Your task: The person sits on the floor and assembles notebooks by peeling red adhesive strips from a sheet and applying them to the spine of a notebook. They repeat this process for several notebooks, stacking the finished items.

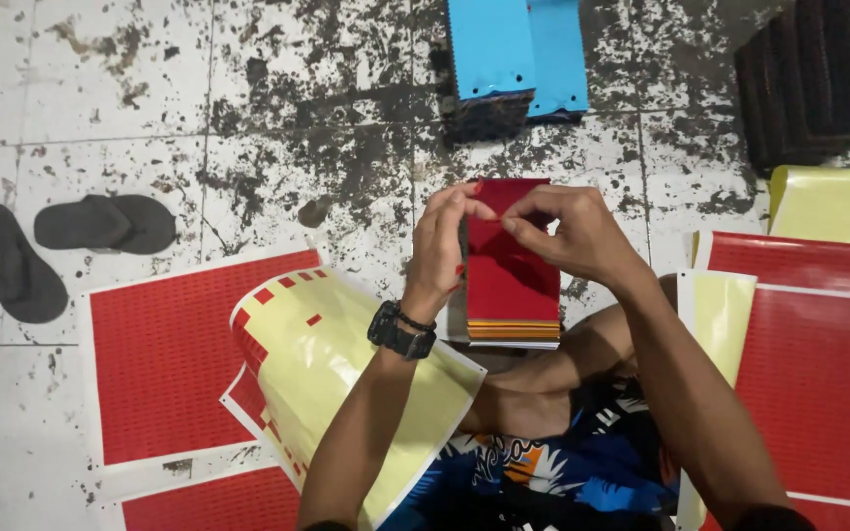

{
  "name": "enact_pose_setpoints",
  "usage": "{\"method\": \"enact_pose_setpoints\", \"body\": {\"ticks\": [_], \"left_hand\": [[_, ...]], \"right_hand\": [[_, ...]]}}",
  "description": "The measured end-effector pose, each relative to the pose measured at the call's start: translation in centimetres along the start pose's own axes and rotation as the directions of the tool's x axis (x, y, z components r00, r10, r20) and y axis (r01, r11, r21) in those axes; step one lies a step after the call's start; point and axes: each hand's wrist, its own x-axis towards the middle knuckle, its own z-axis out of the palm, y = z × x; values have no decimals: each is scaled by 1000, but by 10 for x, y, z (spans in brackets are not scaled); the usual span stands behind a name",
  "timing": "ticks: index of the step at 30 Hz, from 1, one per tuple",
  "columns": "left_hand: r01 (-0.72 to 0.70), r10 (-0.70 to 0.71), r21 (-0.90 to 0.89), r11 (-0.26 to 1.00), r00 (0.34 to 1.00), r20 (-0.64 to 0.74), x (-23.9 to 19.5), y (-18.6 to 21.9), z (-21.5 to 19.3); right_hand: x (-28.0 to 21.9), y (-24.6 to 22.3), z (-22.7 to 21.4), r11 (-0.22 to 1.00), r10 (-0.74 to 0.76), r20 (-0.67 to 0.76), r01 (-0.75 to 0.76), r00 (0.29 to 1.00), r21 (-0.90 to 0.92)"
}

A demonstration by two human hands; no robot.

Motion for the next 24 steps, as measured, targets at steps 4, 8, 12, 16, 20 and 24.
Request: {"method": "enact_pose_setpoints", "body": {"ticks": [4, 8, 12, 16, 20, 24], "left_hand": [[11, -11, 15, 1000, 1000, -2, 2, -2, -1], [-70, 77, 147, 987, 996, -48, 14, -25, -4], [-318, 423, 662, 679, 906, 2, 29, -70, -19], [-373, 472, 758, 535, 876, 97, 30, -83, -21], [-364, 488, 807, 466, 866, 109, 29, -95, -17], [-344, 475, 824, 451, 874, 105, 31, -104, -16]], "right_hand": [[5, 2, 3, 999, 25, 36, -24, 999, -27], [8, 25, 1, 987, 115, -11, -116, 993, -114], [23, 39, 4, 946, 228, 69, -204, 971, -252], [38, 56, 20, 956, 181, 138, -141, 974, -259], [46, 65, 30, 966, 136, 160, -95, 978, -242], [39, 87, 38, 947, 214, 122, -175, 969, -269]]}}
